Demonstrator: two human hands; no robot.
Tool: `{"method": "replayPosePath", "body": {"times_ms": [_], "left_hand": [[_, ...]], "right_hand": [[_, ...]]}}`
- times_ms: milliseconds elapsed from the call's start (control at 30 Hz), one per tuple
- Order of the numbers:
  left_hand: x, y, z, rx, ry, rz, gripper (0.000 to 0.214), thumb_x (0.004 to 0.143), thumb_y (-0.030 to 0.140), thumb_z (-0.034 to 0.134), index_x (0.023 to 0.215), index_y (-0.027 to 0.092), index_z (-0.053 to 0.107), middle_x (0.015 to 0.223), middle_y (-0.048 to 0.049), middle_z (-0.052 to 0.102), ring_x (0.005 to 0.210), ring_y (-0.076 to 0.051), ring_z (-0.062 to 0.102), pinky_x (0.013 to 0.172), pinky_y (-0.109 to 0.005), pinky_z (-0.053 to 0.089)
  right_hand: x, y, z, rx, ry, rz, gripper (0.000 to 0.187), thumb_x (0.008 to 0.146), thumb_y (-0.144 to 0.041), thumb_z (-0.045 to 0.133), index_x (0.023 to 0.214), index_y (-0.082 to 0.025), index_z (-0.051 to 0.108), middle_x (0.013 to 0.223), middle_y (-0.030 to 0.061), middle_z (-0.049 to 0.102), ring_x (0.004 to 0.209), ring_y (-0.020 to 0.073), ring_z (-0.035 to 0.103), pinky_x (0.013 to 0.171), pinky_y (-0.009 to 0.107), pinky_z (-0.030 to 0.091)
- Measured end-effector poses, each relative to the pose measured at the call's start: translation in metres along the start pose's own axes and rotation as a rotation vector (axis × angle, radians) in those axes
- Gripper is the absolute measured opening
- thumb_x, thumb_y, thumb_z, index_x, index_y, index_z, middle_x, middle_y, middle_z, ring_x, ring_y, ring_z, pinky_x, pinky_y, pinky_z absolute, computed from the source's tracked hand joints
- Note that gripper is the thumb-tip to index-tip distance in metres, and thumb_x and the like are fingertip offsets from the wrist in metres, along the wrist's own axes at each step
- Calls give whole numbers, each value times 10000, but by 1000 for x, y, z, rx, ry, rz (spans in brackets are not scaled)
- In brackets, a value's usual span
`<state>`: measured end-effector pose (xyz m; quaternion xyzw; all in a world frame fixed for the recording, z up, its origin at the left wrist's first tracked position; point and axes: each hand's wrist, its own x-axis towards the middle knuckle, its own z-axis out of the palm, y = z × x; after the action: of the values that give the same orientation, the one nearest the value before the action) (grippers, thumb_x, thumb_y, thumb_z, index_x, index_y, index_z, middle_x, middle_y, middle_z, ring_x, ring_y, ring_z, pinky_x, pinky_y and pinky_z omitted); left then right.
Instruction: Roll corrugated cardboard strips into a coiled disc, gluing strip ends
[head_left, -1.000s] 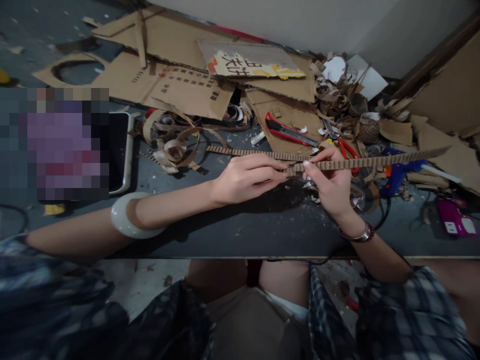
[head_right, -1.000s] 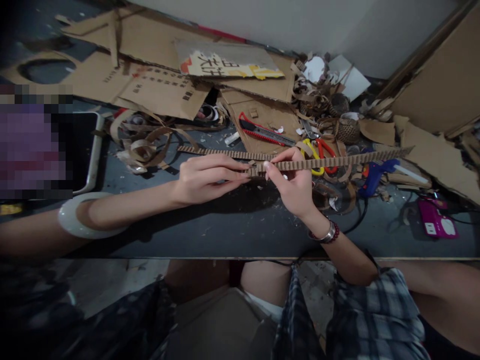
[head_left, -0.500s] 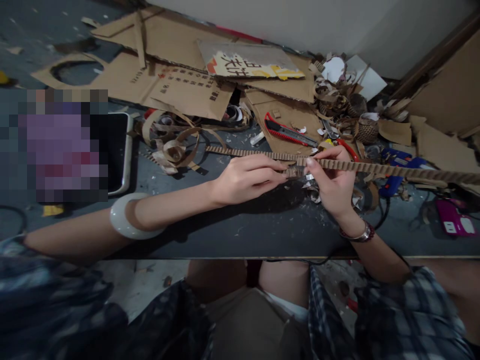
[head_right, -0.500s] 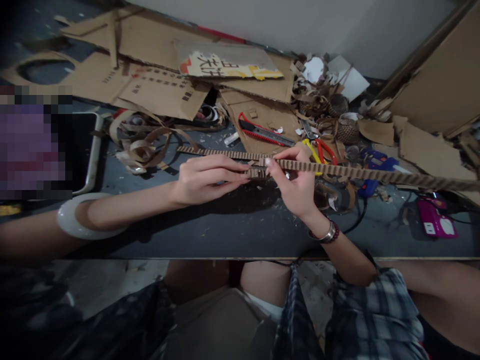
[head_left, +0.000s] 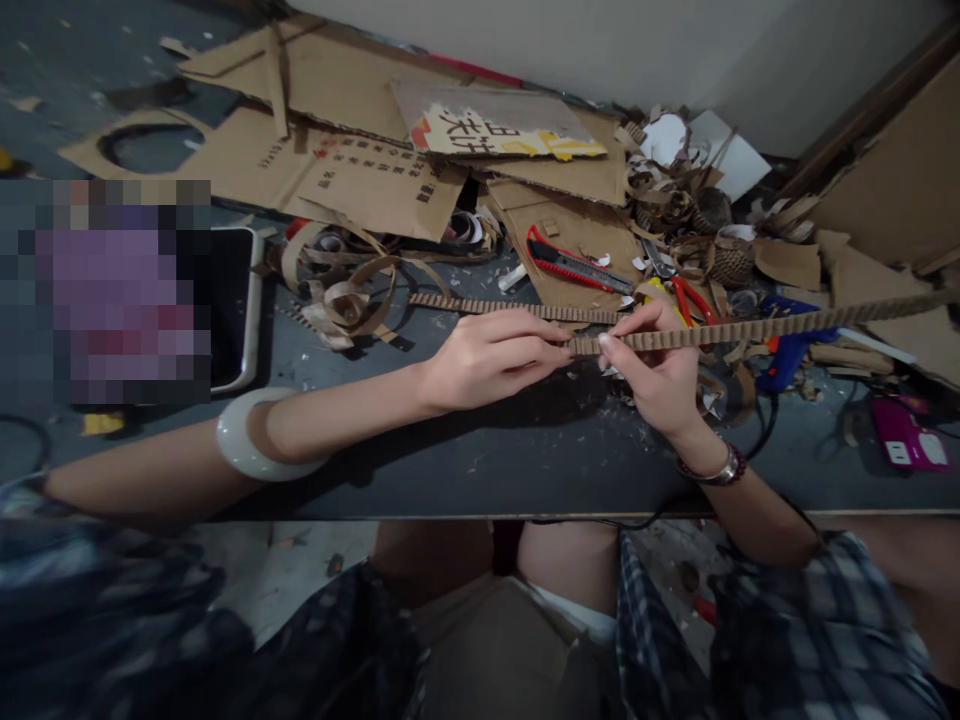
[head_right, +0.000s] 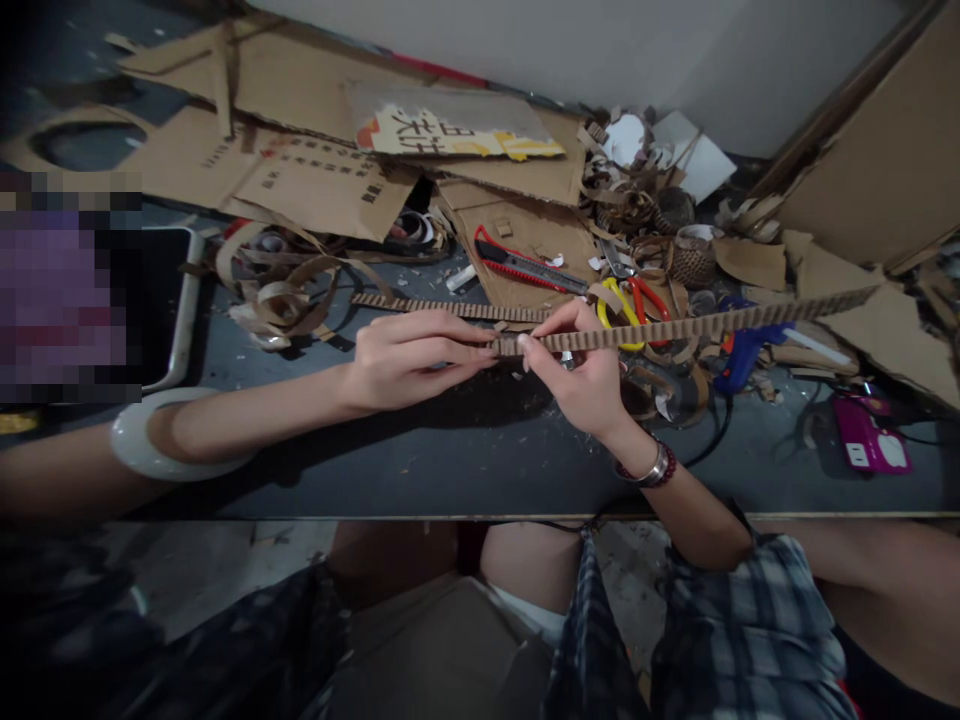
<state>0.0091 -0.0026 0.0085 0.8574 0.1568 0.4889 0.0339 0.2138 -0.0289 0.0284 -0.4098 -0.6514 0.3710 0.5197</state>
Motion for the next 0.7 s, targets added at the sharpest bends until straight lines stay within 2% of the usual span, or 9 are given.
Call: {"method": "replayPosePath", "body": {"times_ms": [100, 267, 400, 533, 700], "left_hand": [[1, 1, 0, 5, -8, -8, 50, 852, 181, 630, 877, 218, 651, 948, -56, 734, 808, -140, 704, 753, -223, 570], [1, 1, 0, 18, 0, -12, 35, 864, 192, 619, 875, 209, 647, 939, -51, 733, 815, -130, 702, 746, -219, 574], [1, 0, 0, 22, -1, 4, 36, 854, 196, 631, 885, 201, 648, 937, -52, 733, 799, -128, 699, 735, -225, 578], [0, 0, 1, 1, 1, -1, 46, 840, 168, 642, 883, 183, 650, 950, -66, 731, 816, -130, 698, 745, -220, 573], [2, 0, 0, 0, 13, 6, 56, 812, 156, 678, 861, 166, 652, 914, -78, 733, 789, -142, 699, 734, -231, 576]], "right_hand": [[0, 0, -1, 35, 21, -13, 201, 783, -300, 685, 748, -243, 496, 606, -55, 522, 510, 95, 524, 494, 272, 449], [0, -3, 1, 46, 38, 5, 183, 791, -295, 678, 772, -246, 503, 615, -60, 559, 551, 104, 575, 566, 284, 505], [0, -1, 1, 9, 26, 27, 202, 773, -302, 693, 757, -235, 504, 635, -57, 552, 530, 95, 564, 536, 275, 489], [2, 0, 0, 61, 64, 4, 220, 781, -332, 690, 749, -246, 490, 605, -66, 535, 529, 97, 567, 564, 281, 509], [2, -1, 2, 105, 42, 37, 178, 784, -304, 692, 770, -240, 527, 602, -64, 573, 547, 100, 594, 597, 282, 534]]}}
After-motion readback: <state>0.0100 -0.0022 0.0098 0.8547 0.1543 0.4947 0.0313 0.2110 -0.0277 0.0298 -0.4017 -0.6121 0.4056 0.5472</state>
